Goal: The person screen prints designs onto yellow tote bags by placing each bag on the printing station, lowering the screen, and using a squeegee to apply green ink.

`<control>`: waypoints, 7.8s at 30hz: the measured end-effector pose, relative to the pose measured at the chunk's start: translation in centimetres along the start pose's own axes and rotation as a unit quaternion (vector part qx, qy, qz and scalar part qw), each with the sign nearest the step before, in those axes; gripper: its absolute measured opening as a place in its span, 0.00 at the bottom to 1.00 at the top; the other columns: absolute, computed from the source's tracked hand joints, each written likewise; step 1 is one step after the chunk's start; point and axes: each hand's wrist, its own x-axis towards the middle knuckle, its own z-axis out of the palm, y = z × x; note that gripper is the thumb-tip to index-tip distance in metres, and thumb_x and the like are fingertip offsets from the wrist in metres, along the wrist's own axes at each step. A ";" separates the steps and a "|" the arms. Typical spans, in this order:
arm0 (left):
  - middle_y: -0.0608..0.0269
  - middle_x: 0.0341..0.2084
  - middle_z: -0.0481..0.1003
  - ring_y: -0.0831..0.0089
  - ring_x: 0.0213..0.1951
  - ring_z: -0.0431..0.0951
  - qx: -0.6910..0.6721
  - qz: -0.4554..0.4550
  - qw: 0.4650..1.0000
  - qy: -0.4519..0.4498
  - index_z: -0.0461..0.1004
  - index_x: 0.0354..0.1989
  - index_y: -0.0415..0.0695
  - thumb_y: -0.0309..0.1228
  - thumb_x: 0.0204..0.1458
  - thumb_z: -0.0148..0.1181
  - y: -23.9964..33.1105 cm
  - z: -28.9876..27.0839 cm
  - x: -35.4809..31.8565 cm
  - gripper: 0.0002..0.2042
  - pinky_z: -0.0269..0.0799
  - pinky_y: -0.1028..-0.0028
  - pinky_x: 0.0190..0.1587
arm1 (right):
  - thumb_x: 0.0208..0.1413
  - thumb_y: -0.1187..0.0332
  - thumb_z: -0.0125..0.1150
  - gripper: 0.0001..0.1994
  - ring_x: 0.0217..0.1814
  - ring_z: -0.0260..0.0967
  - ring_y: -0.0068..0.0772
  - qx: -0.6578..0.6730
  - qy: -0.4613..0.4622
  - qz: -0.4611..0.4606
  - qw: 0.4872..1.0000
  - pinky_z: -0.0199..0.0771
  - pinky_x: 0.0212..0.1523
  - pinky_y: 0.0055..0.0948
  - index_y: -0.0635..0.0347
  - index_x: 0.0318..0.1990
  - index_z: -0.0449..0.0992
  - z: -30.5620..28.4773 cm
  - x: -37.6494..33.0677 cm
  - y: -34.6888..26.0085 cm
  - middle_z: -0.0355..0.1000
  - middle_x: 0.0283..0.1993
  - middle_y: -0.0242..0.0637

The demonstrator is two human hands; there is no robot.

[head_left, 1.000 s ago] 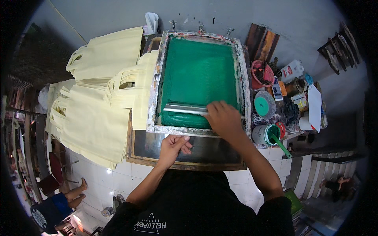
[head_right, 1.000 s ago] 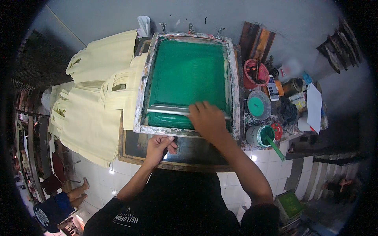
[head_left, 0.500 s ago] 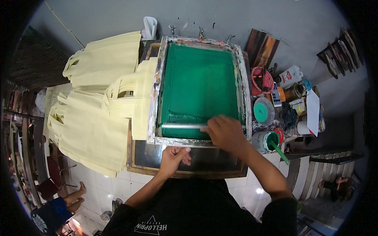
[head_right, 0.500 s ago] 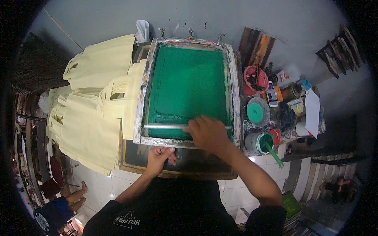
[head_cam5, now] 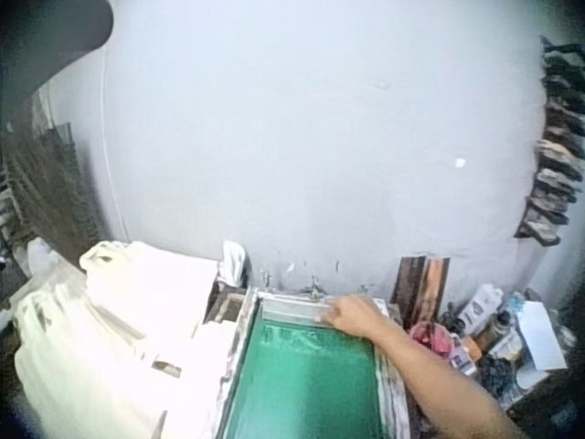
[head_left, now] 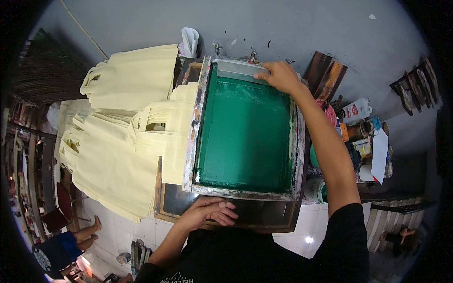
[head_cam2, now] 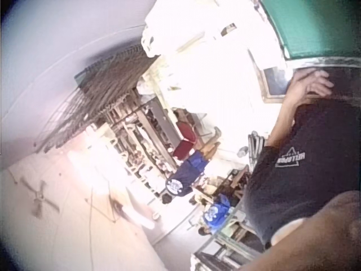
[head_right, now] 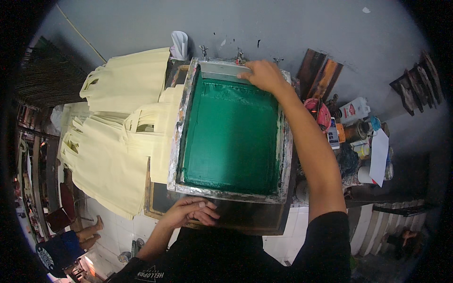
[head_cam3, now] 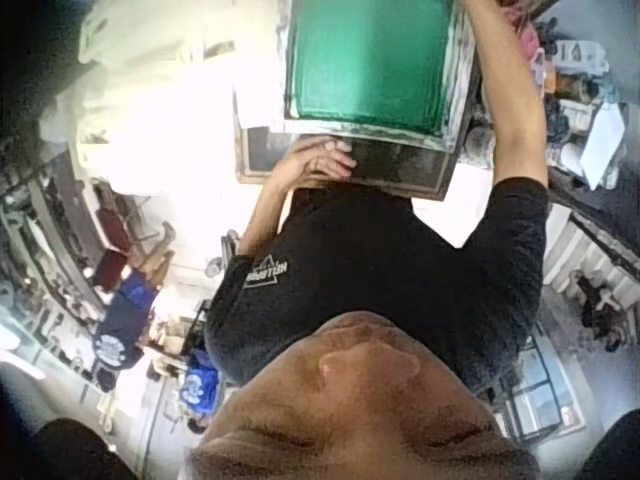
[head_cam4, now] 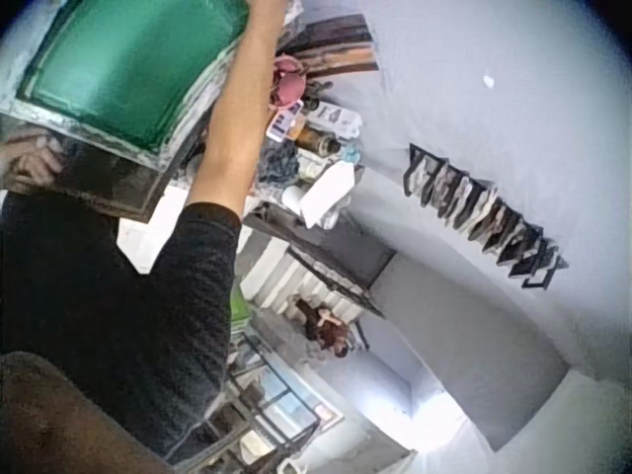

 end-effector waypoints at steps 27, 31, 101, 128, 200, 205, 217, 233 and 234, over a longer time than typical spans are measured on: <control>0.47 0.35 0.81 0.49 0.37 0.81 0.694 0.347 0.580 0.247 0.82 0.40 0.36 0.34 0.53 0.69 19.1 -1.1 11.5 0.13 0.75 0.59 0.41 | 0.48 0.39 0.69 0.29 0.30 0.77 0.53 -0.058 0.116 -0.010 0.991 0.73 0.30 0.48 0.60 0.26 0.75 4.9 -13.3 -5.7 0.76 0.27 0.45; 0.47 0.33 0.80 0.49 0.36 0.80 0.704 0.334 0.575 0.247 0.82 0.38 0.36 0.34 0.54 0.68 15.6 -0.4 8.5 0.12 0.75 0.59 0.40 | 0.47 0.40 0.70 0.28 0.29 0.76 0.51 -0.036 0.135 -0.027 0.990 0.72 0.29 0.47 0.59 0.26 0.74 5.6 -17.3 -7.7 0.74 0.26 0.44; 0.38 0.77 0.35 0.39 0.77 0.27 0.819 0.100 0.515 0.233 0.47 0.78 0.54 0.72 0.45 0.59 12.2 8.9 31.3 0.55 0.23 0.35 0.72 | 0.56 0.57 0.67 0.18 0.44 0.79 0.58 -0.106 0.353 -0.062 0.928 0.77 0.47 0.47 0.69 0.38 0.85 -26.3 -7.9 -9.8 0.80 0.40 0.58; 0.47 0.43 0.81 0.63 0.43 0.83 0.218 0.409 0.879 0.111 0.76 0.48 0.34 0.34 0.62 0.61 6.6 7.4 3.4 0.14 0.76 0.61 0.51 | 0.53 0.56 0.71 0.16 0.29 0.74 0.45 0.009 0.322 -0.067 0.944 0.71 0.30 0.40 0.61 0.32 0.77 -9.0 -23.3 -13.4 0.74 0.28 0.40; 0.43 0.71 0.60 0.46 0.72 0.58 0.718 0.417 0.490 0.266 0.50 0.74 0.42 0.44 0.40 0.79 3.1 -4.7 -1.2 0.55 0.40 0.42 0.73 | 0.46 0.64 0.68 0.12 0.43 0.75 0.40 0.015 0.154 -0.083 0.985 0.77 0.40 0.40 0.55 0.37 0.76 7.4 -29.4 -12.7 0.74 0.39 0.36; 0.39 0.71 0.56 0.45 0.71 0.59 0.636 0.550 0.438 0.319 0.40 0.77 0.42 0.53 0.39 0.80 6.6 -2.2 -2.7 0.63 0.46 0.43 0.72 | 0.43 0.69 0.66 0.13 0.45 0.75 0.39 -0.059 0.317 -0.144 0.935 0.77 0.41 0.39 0.55 0.40 0.79 -0.8 -28.4 -14.4 0.76 0.45 0.35; 0.45 0.52 0.74 0.47 0.63 0.63 0.740 0.072 0.500 0.444 0.76 0.53 0.35 0.56 0.44 0.73 14.9 -5.2 4.7 0.37 0.52 0.50 0.64 | 0.59 0.60 0.63 0.13 0.28 0.72 0.47 -0.138 0.353 -0.024 0.925 0.71 0.34 0.41 0.63 0.35 0.82 -20.2 -16.3 -15.5 0.77 0.28 0.47; 0.50 0.51 0.79 0.51 0.55 0.78 0.600 0.110 0.283 0.741 0.73 0.59 0.41 0.44 0.54 0.66 23.5 -18.9 -17.8 0.27 0.69 0.61 0.58 | 0.54 0.59 0.68 0.16 0.31 0.76 0.47 -0.073 0.403 -0.059 0.910 0.73 0.37 0.41 0.67 0.38 0.82 -24.5 -9.9 -12.4 0.78 0.30 0.54; 0.50 0.53 0.78 0.50 0.56 0.77 0.594 0.154 0.228 0.756 0.71 0.61 0.41 0.43 0.55 0.66 23.6 -19.9 -18.2 0.28 0.69 0.60 0.59 | 0.54 0.59 0.68 0.16 0.31 0.76 0.46 -0.066 0.419 -0.085 0.902 0.73 0.37 0.41 0.67 0.39 0.82 -24.4 -9.1 -11.2 0.78 0.30 0.54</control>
